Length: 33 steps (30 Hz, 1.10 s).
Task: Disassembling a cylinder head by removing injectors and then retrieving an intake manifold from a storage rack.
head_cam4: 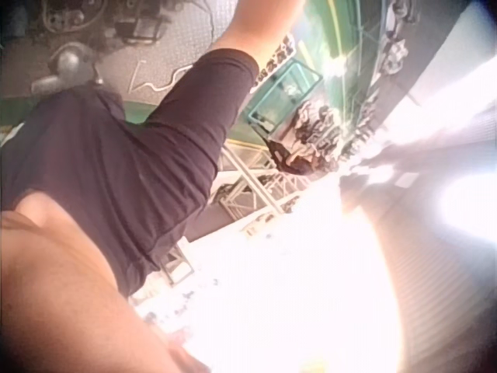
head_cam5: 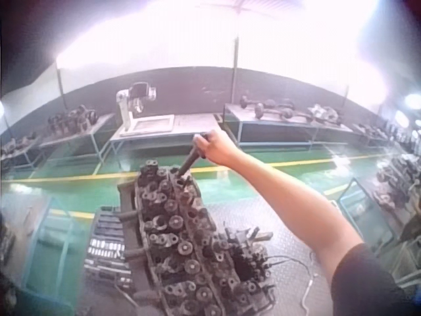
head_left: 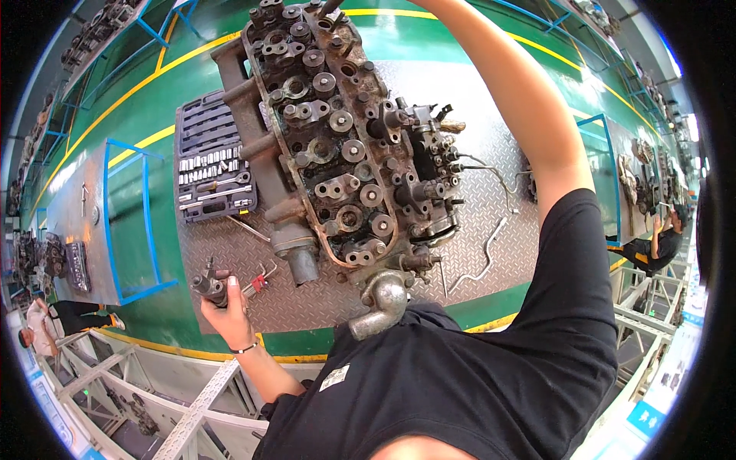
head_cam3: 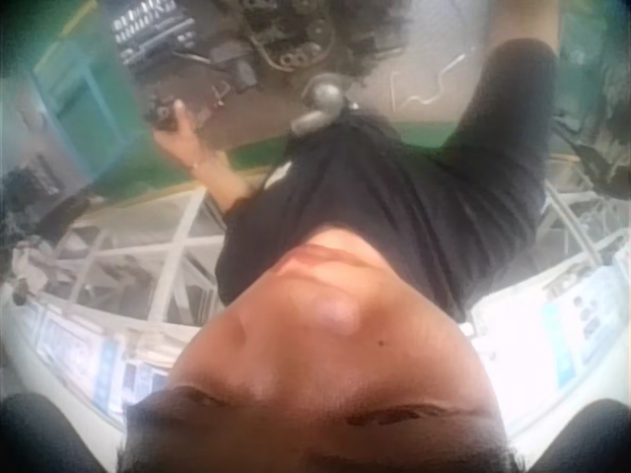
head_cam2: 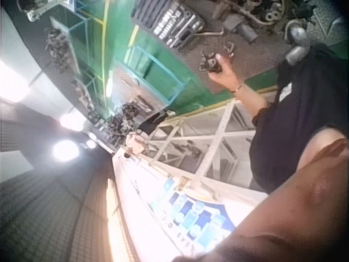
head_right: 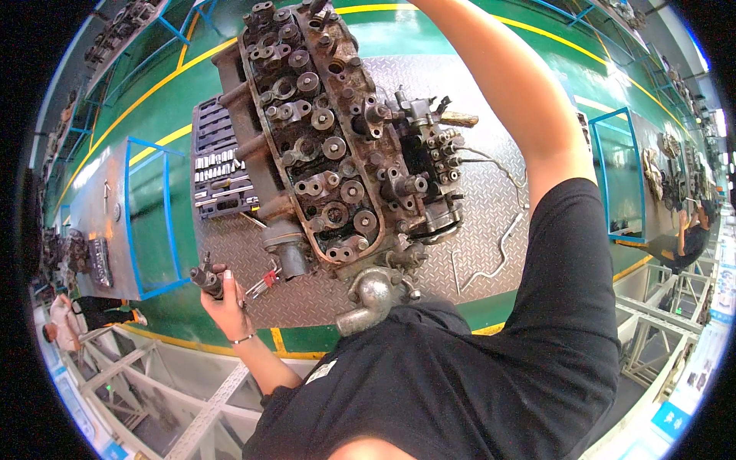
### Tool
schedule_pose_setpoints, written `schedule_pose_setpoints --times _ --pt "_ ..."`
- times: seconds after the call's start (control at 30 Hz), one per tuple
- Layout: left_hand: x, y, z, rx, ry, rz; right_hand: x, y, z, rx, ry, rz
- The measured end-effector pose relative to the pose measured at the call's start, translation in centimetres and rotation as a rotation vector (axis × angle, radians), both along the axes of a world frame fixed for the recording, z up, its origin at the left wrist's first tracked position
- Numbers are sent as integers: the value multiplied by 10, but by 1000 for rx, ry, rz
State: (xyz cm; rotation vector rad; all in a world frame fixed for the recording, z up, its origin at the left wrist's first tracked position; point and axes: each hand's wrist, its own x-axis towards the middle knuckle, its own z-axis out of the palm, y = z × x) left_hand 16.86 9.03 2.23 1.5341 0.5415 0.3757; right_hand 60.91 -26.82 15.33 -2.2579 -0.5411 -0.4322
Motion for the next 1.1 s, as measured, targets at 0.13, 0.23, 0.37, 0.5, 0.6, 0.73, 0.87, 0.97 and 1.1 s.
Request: schedule_pose_setpoints --times 0.13,0.23,0.37,0.5,0.6,0.73,0.87,0.97,1.1 --pt "2 3 -5 -20 -6 1 6 7 -13 -191 -27 -42" --pt "4 2 -9 7 10 -43 11 8 -18 -207 4 -43" --pt "7 2 -11 51 30 -53 18 14 -20 -206 -21 -61" --pt "7 0 -10 52 32 -36 13 16 -19 -230 -18 -50" --pt "8 -2 -10 47 34 -27 4 15 -18 -282 101 -47" --pt "7 -2 -10 24 54 -23 -5 32 -29 -368 -188 -85" --pt "5 0 -13 45 56 -24 -8 33 -27 -369 -165 -78" --pt "7 0 -16 17 49 -20 -7 32 -23 -451 -50 -144" --pt "8 -2 -19 14 63 -31 2 30 -33 -388 15 -86"
